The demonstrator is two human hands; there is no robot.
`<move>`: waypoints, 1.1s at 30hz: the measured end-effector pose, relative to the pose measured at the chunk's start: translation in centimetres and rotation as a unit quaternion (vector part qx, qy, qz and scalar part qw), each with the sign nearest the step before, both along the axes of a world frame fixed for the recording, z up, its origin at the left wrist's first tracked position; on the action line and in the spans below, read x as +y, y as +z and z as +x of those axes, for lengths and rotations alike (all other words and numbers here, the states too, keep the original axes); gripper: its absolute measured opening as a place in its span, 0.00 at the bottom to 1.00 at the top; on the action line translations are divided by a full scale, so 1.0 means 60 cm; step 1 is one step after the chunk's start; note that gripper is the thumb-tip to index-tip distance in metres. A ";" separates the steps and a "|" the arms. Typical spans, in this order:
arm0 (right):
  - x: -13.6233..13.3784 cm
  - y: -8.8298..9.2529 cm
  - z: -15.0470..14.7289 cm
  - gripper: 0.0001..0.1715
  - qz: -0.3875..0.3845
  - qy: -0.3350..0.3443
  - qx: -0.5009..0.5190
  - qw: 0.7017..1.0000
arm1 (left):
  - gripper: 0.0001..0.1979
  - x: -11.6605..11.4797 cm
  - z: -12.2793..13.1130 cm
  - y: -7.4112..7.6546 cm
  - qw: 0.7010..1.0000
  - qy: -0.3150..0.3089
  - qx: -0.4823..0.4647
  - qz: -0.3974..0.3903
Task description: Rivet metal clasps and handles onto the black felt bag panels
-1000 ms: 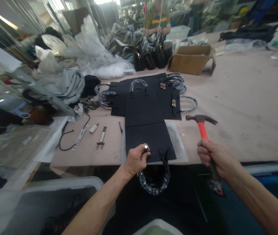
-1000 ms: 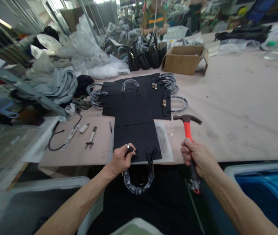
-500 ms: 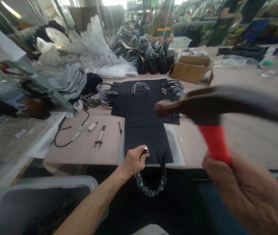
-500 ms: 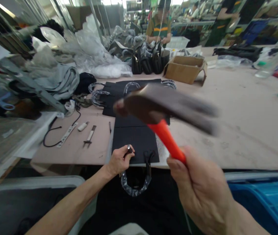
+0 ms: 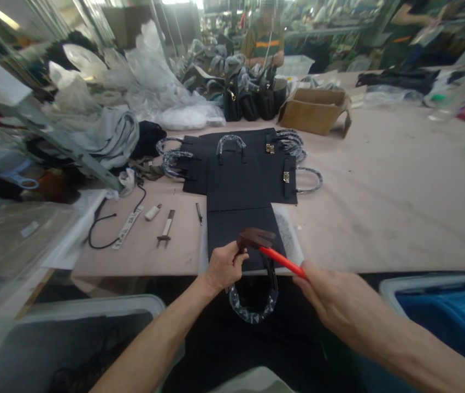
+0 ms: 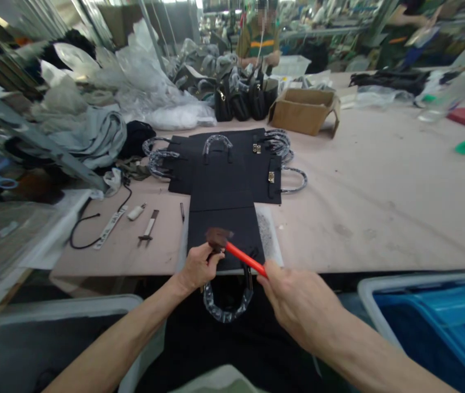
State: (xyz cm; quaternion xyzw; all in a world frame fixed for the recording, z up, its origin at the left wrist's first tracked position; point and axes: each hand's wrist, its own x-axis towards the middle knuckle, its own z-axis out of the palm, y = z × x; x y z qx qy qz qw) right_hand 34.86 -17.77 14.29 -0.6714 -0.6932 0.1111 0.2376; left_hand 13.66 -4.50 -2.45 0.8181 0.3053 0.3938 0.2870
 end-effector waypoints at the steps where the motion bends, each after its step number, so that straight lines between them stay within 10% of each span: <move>1: 0.002 -0.011 0.004 0.25 -0.027 0.018 -0.011 0.999 | 0.07 0.000 0.000 0.001 1.000 0.000 -0.001 0.002; 6: 0.018 -0.044 0.047 0.23 -0.149 -0.062 0.078 0.984 | 0.04 0.000 -0.002 0.003 1.000 -0.008 -0.006 -0.018; 11: 0.034 -0.125 0.109 0.21 -0.230 -0.232 0.324 0.888 | 0.08 0.001 -0.009 0.004 0.997 -0.026 -0.013 -0.067; 15: 0.040 -0.191 0.157 0.17 -0.210 -0.290 0.126 0.925 | 0.07 0.003 -0.014 0.011 0.997 -0.034 -0.016 -0.070; 18: 0.047 -0.209 0.145 0.14 -0.040 -0.220 -0.088 0.971 | 0.06 0.002 -0.017 0.016 0.998 -0.044 -0.028 -0.034; 21: 0.063 -0.217 0.084 0.18 0.086 -0.104 -0.065 0.989 | 0.05 -0.001 -0.019 0.018 0.998 -0.040 -0.029 -0.023; 26: 0.085 -0.252 -0.010 0.18 0.079 -0.072 -0.060 0.992 | 0.04 -0.003 -0.021 0.017 0.997 0.016 -0.006 -0.075; 33: 0.084 -0.275 -0.010 0.22 0.066 -0.078 -0.074 0.992 | 0.05 -0.006 -0.020 0.017 0.999 0.002 -0.032 -0.026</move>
